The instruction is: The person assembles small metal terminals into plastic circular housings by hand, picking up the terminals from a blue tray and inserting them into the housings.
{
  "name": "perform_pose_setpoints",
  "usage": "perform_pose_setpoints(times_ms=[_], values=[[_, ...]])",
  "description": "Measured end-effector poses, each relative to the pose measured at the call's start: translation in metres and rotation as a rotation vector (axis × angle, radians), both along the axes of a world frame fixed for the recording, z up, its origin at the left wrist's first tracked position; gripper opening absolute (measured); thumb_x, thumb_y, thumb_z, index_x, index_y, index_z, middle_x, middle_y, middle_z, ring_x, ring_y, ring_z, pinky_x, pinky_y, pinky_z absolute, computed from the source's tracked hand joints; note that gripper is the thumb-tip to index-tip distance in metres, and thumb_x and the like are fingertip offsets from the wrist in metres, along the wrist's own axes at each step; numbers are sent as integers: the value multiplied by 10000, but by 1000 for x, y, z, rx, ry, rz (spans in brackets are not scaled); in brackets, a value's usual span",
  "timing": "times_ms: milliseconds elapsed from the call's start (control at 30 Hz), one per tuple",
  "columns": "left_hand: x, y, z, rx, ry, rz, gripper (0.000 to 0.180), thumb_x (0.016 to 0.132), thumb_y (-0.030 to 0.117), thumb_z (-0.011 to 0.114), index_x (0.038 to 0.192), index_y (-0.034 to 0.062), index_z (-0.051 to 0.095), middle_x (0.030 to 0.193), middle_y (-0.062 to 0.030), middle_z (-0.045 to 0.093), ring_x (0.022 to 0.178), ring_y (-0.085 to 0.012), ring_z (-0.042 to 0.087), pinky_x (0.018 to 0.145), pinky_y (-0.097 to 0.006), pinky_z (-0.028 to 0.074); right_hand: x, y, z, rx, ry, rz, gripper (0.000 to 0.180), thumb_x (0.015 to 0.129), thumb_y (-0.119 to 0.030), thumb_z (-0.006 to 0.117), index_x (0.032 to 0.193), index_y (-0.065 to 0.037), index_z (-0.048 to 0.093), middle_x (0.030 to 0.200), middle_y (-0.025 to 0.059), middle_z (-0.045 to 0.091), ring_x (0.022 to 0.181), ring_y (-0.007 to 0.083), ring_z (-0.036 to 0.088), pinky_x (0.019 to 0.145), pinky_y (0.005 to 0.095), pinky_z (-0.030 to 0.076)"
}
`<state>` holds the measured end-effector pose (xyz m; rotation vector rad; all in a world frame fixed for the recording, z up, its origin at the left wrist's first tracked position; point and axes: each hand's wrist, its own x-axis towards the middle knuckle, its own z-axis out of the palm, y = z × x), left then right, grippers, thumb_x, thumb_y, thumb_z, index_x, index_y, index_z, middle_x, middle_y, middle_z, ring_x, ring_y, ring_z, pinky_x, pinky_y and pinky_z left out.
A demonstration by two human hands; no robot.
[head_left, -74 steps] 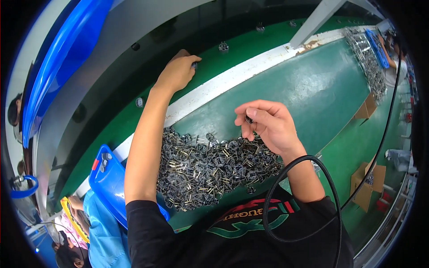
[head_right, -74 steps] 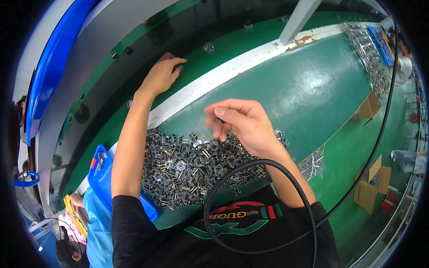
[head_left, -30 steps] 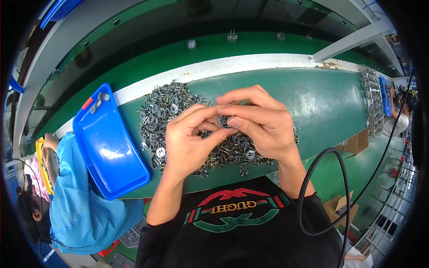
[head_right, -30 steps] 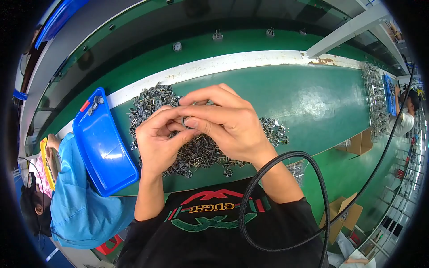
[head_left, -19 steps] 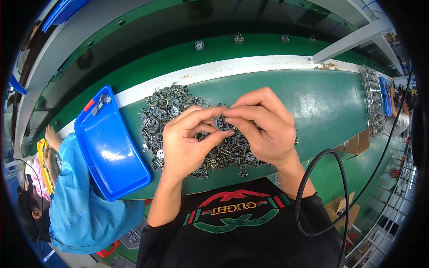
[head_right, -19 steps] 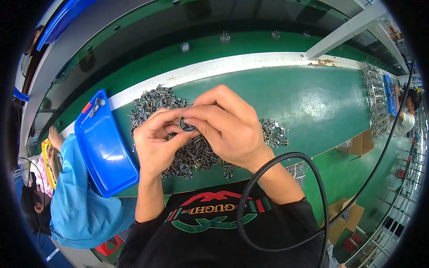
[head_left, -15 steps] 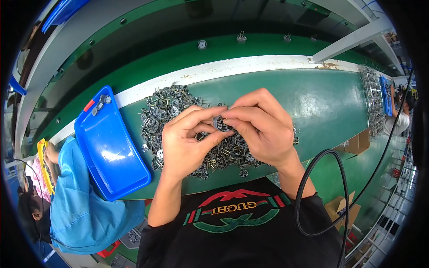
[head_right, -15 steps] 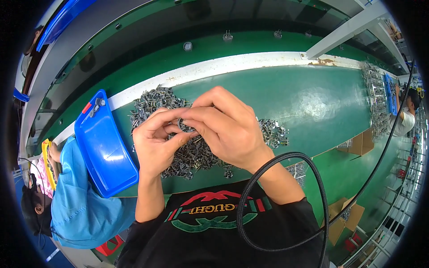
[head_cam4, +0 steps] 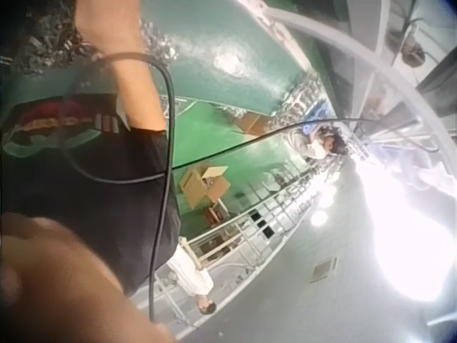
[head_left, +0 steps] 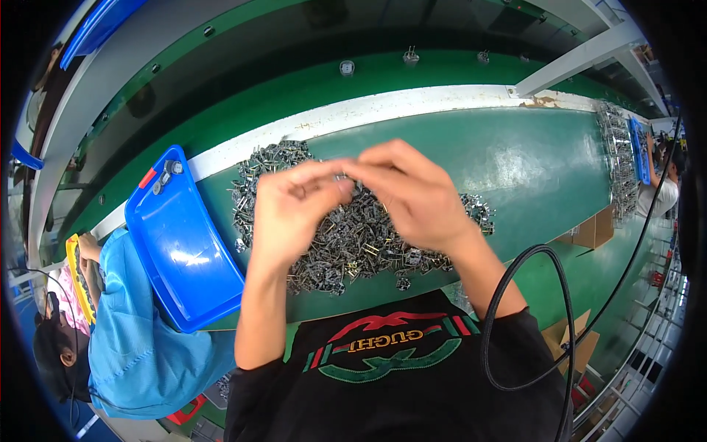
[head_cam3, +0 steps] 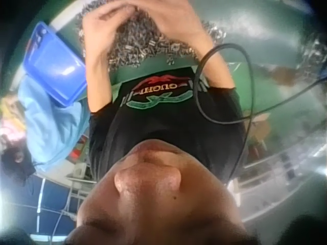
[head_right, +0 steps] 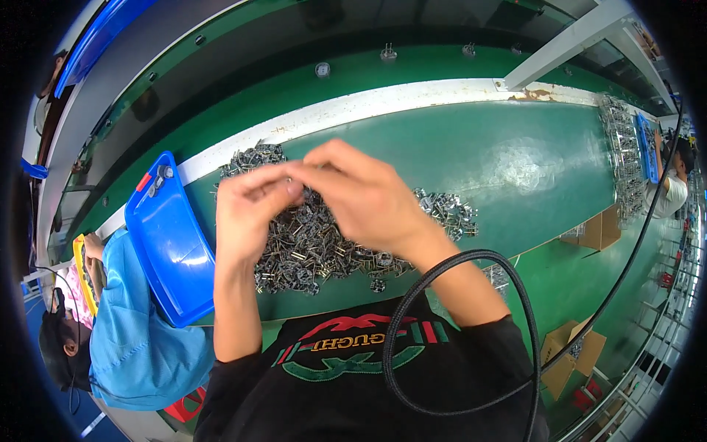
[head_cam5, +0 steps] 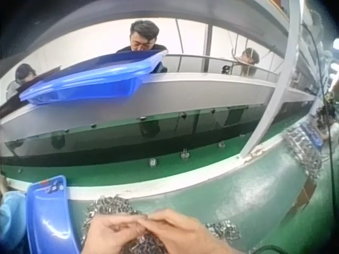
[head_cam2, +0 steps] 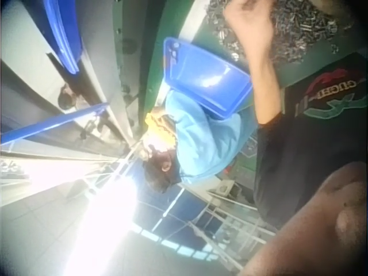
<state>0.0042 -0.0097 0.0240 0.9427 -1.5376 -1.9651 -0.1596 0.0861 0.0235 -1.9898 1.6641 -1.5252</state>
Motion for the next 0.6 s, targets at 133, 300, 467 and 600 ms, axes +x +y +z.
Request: perform_pose_setpoints(times_ms=[133,300,467,600], values=[[-18,-56,-13,-277,-142,53,259,851,-7,676,1105,-32,721,910,-105,731,808,-131,671,784,-252,532,-35,-9,-13,338,-138,25,381,833,5,591,1202,-60,658,959,124,627,853,333,635,775,412,526],[-54,-155,-77,-605,-475,133,253,829,117,726,1055,3,742,908,-133,746,844,-205,712,771,-301,520,-38,-25,-33,726,431,111,232,872,-144,652,1093,-79,672,1003,106,636,951,336,649,810,450,539],[-78,-184,-98,-647,-486,172,241,837,175,730,1029,31,752,963,-142,751,890,-243,724,828,-321,532,-32,-27,-48,745,403,192,245,860,-140,670,1097,-76,668,1026,110,615,956,349,645,839,469,535],[-94,-173,-84,-757,-516,175,295,847,211,712,1092,48,732,991,-148,736,939,-267,705,848,-348,528,-46,-17,-52,646,320,98,178,827,-68,625,997,-47,672,988,133,625,914,352,655,813,467,538]])
